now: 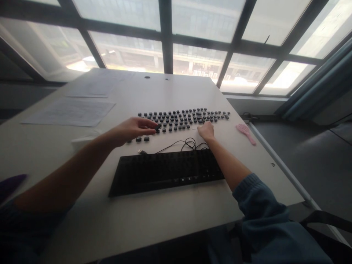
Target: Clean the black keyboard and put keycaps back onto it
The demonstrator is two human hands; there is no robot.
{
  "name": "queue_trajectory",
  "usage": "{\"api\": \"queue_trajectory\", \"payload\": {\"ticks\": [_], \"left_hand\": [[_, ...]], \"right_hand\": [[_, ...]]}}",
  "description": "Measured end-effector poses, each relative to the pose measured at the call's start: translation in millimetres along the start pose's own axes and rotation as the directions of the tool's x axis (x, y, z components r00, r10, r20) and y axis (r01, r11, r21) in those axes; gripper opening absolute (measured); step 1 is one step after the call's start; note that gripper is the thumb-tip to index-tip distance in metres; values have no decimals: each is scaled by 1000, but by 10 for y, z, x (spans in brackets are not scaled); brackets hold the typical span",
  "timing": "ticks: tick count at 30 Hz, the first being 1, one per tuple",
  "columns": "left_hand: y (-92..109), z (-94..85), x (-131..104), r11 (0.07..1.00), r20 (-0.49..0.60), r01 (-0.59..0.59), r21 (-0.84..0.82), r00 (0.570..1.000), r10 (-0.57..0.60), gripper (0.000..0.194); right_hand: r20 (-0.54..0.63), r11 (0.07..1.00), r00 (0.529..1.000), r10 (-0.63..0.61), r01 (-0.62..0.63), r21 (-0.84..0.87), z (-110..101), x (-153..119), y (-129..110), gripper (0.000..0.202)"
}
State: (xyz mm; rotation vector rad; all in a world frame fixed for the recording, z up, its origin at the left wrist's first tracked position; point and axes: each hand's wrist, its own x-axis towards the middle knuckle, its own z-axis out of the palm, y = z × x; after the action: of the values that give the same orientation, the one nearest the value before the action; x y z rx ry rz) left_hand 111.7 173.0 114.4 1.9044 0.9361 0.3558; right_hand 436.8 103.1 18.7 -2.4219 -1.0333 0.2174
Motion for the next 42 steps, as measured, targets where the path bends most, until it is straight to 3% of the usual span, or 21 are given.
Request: {"api": "queue_trajectory", "payload": {"ticks": [5,15,22,27,32,37,40,42], "left_hand": [[-10,-13,-38,1000,12,-15,16,1000,15,37],[-41,26,-39,1000,55,10,25,998,-12,44],[-31,9,-81,999,33,37,13,999,-37,43],[-37,11,-64,999,26,43,16,999,-44,43],[-25,24,-52,998,21,58,-13,998,-58,40],[-49,24,-51,987,71,112,-114,992,-104,39],[-99,56,-49,941,158,167,-294,980,-124,41],[-116,98,-56,876,223,201,-438,969,-110,40]], "right_hand": [[4,1000,1000,-11,11,-23,59,43,-67,29],[92,994,994,-55,63,-90,-4,94,116,19],[127,957,973,-192,214,-194,-157,-72,148,16],[223,893,915,-336,385,-234,-324,-94,304,13],[345,803,812,-470,556,-214,-432,-18,442,13],[440,635,699,-564,708,-309,-429,44,567,23],[428,639,695,-578,711,-292,-451,69,587,21],[325,722,739,-590,663,-197,-505,44,548,18]]}}
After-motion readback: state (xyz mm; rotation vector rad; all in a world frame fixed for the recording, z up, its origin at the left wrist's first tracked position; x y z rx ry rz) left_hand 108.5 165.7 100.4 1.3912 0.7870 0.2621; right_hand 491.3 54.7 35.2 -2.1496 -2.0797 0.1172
